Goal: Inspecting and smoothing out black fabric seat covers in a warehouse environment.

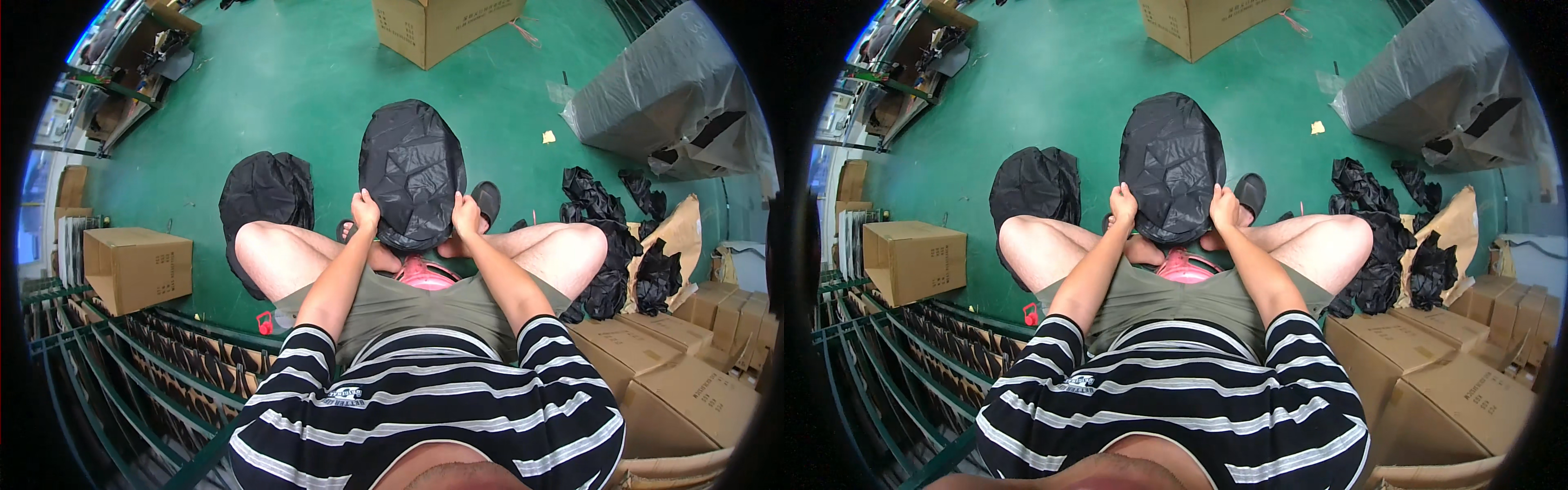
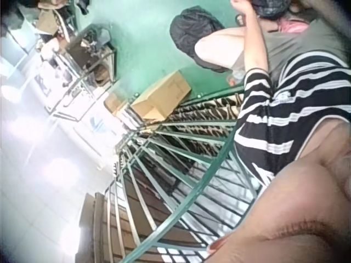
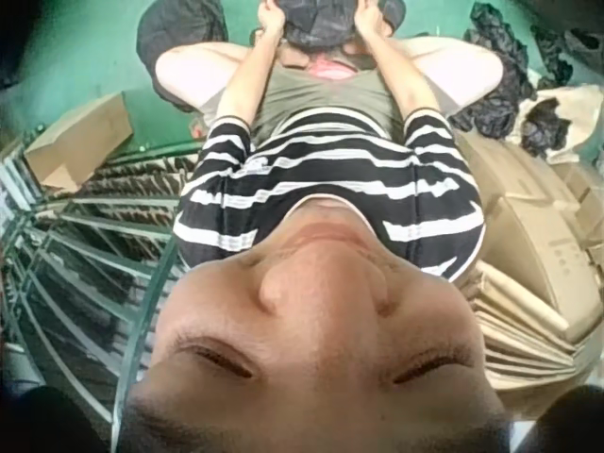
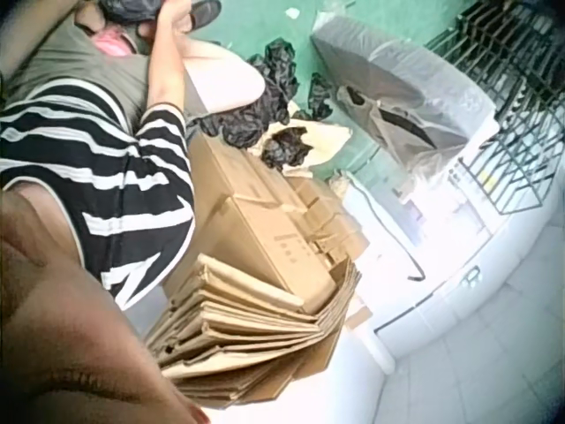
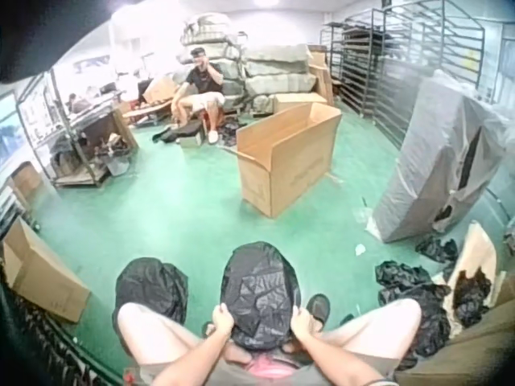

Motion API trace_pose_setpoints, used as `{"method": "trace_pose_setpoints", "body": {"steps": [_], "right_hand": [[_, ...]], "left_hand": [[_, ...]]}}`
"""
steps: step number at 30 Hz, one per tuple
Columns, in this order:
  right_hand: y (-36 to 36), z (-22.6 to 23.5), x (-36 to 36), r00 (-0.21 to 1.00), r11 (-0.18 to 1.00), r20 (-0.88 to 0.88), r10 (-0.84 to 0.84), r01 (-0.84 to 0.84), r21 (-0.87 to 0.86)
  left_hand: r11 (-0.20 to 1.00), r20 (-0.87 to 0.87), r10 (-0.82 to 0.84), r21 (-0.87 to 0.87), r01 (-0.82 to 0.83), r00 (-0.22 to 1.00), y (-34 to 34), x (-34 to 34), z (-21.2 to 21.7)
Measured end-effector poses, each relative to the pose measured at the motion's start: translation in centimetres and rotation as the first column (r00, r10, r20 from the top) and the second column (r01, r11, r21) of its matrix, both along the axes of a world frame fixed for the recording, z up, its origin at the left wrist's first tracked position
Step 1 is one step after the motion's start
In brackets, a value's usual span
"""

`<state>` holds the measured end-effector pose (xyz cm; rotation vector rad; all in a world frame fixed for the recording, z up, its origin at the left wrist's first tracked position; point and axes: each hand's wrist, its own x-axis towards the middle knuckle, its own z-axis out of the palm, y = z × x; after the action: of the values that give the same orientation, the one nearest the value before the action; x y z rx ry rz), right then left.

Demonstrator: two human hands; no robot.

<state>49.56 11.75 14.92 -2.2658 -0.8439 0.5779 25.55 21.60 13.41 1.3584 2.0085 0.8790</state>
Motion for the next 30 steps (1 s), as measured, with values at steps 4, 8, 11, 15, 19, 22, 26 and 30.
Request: {"method": "trace_pose_setpoints", "body": {"steps": [4, 8, 11, 15, 19, 22, 26, 30], "right_hand": [[-2.6, -0.3, -0.8, 0.996, 0.996, 0.042, 0.080, -0.079, -0.031], [-2.8, 1.5, -2.0, 0.995, 0.996, 0.046, 0.092, -0.092, 0.008], [-3.1, 1.0, -1.8, 0.986, 0.991, 0.103, 0.131, -0.131, -0.006], [-2.9, 1.8, -2.4, 0.972, 0.981, 0.140, 0.188, -0.193, 0.022], [-2.1, 2.7, -2.4, 0.986, 0.988, 0.106, 0.129, -0.137, 0.072], [-0.9, 0.4, -1.5, 0.993, 0.991, -0.027, -0.117, 0.118, 0.057], [-0.3, 0.6, -1.8, 0.989, 0.990, -0.068, -0.128, 0.123, -0.076], [-0.5, 0.9, -2.6, 0.995, 0.991, -0.013, -0.102, 0.100, -0.093]], "left_hand": [[0.985, -0.101, -0.114, -0.144, 0.098, 0.988, -2.0, -1.1, 2.8], [0.981, -0.115, -0.147, -0.141, 0.130, 0.982, -1.4, -2.3, 2.3], [0.952, -0.051, -0.221, -0.227, 0.204, 0.974, -1.3, -2.8, 1.4], [0.959, 0.005, -0.211, -0.192, 0.208, 0.978, -1.1, -3.6, 0.7], [0.978, 0.003, -0.122, -0.170, 0.120, 0.993, -1.4, -2.9, 2.0], [0.950, 0.071, -0.081, -0.295, 0.099, 0.994, 0.0, -1.3, 2.3], [0.976, 0.275, 0.052, -0.217, 0.010, 0.960, 4.1, -1.2, 2.0], [0.917, 0.533, 0.329, -0.378, -0.129, 0.780, 10.2, 0.0, 1.4]]}}
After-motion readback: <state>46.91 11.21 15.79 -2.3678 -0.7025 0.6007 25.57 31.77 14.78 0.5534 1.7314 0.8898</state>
